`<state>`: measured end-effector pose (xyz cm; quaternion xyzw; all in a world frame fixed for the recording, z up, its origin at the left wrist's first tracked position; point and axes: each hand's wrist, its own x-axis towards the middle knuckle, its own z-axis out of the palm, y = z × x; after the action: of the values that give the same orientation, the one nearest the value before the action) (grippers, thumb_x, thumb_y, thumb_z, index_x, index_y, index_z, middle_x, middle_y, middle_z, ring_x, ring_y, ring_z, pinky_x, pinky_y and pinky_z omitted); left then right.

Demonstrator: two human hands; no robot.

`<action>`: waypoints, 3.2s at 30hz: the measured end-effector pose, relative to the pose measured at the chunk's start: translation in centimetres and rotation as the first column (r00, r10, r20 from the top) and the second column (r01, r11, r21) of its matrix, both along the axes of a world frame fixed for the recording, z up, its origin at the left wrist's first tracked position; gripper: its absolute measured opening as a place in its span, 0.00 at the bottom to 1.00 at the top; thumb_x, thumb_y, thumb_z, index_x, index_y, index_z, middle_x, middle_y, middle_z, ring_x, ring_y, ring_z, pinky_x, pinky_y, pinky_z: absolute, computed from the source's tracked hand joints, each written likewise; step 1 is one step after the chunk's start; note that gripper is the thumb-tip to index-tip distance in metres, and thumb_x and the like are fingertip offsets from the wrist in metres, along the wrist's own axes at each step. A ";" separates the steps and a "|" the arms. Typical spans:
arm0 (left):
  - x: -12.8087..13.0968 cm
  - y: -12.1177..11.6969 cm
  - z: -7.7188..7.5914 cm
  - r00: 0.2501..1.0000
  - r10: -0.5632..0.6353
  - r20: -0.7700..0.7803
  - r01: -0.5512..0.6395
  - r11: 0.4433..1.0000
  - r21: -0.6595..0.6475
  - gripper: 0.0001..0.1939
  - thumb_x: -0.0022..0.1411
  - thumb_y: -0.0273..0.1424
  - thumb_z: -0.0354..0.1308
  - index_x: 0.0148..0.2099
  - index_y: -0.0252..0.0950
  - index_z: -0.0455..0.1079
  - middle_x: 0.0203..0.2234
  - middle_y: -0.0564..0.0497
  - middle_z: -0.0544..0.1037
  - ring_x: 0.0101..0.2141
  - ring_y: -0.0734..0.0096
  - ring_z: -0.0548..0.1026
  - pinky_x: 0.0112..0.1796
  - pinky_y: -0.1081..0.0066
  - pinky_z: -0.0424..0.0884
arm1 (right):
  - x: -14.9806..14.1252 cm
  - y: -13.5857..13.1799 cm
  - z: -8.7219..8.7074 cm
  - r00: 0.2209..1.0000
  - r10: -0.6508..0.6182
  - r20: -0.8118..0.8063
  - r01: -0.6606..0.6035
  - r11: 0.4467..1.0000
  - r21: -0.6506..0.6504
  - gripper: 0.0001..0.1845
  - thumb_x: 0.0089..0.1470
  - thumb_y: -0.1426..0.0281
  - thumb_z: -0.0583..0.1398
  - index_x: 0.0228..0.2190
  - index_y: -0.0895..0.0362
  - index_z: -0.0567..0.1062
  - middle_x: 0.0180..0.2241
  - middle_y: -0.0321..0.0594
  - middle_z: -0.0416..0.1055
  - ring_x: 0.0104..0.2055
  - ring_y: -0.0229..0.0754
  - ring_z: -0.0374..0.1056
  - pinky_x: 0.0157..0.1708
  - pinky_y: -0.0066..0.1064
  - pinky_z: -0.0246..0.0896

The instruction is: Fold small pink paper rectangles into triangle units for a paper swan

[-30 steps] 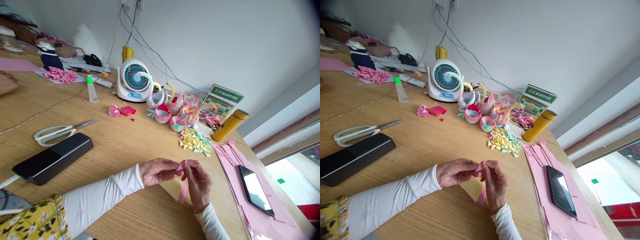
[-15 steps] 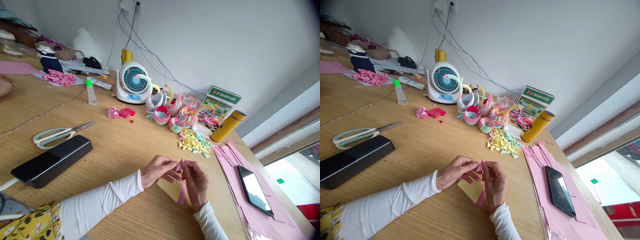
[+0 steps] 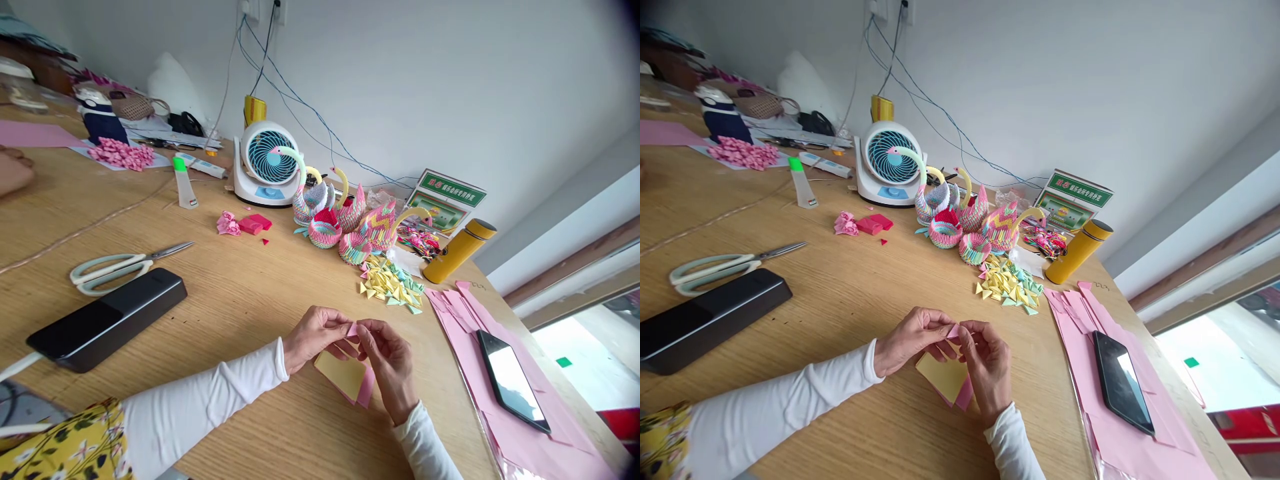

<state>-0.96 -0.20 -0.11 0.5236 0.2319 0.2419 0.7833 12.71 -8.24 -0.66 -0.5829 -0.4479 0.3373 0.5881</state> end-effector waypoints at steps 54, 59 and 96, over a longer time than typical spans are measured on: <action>-0.2 1.0 -0.7 0.991 -0.060 -0.119 0.097 0.937 0.336 0.26 0.50 0.51 0.61 0.33 0.30 0.68 0.24 0.48 0.77 0.24 0.72 0.75 0.26 0.76 0.67 | 2.9 -0.7 -0.6 0.833 0.205 0.514 -0.192 0.978 -0.078 0.20 0.58 0.57 0.54 0.21 0.56 0.62 0.20 0.32 0.54 0.23 0.34 0.49 0.23 0.26 0.47; -0.2 1.2 -0.7 0.990 -0.051 -0.130 0.093 0.933 0.348 0.27 0.50 0.53 0.60 0.33 0.30 0.67 0.28 0.45 0.78 0.21 0.76 0.73 0.23 0.76 0.65 | 2.9 -0.8 -0.7 0.858 0.180 0.481 -0.149 0.984 -0.101 0.21 0.58 0.56 0.53 0.20 0.56 0.61 0.19 0.30 0.52 0.22 0.34 0.48 0.23 0.26 0.45; -0.1 0.8 -0.1 0.990 0.093 -0.103 -0.026 0.854 0.519 0.19 0.55 0.44 0.60 0.33 0.31 0.70 0.25 0.52 0.73 0.26 0.77 0.67 0.27 0.79 0.62 | 1.7 -1.1 1.2 0.854 0.265 0.448 -0.232 0.964 -0.129 0.18 0.59 0.58 0.53 0.24 0.58 0.68 0.22 0.34 0.62 0.25 0.35 0.56 0.25 0.27 0.53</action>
<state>-1.05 0.62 -0.17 0.7211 0.2232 0.2863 0.5902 14.43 -9.31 0.51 -0.6039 -0.6340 0.2777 0.3954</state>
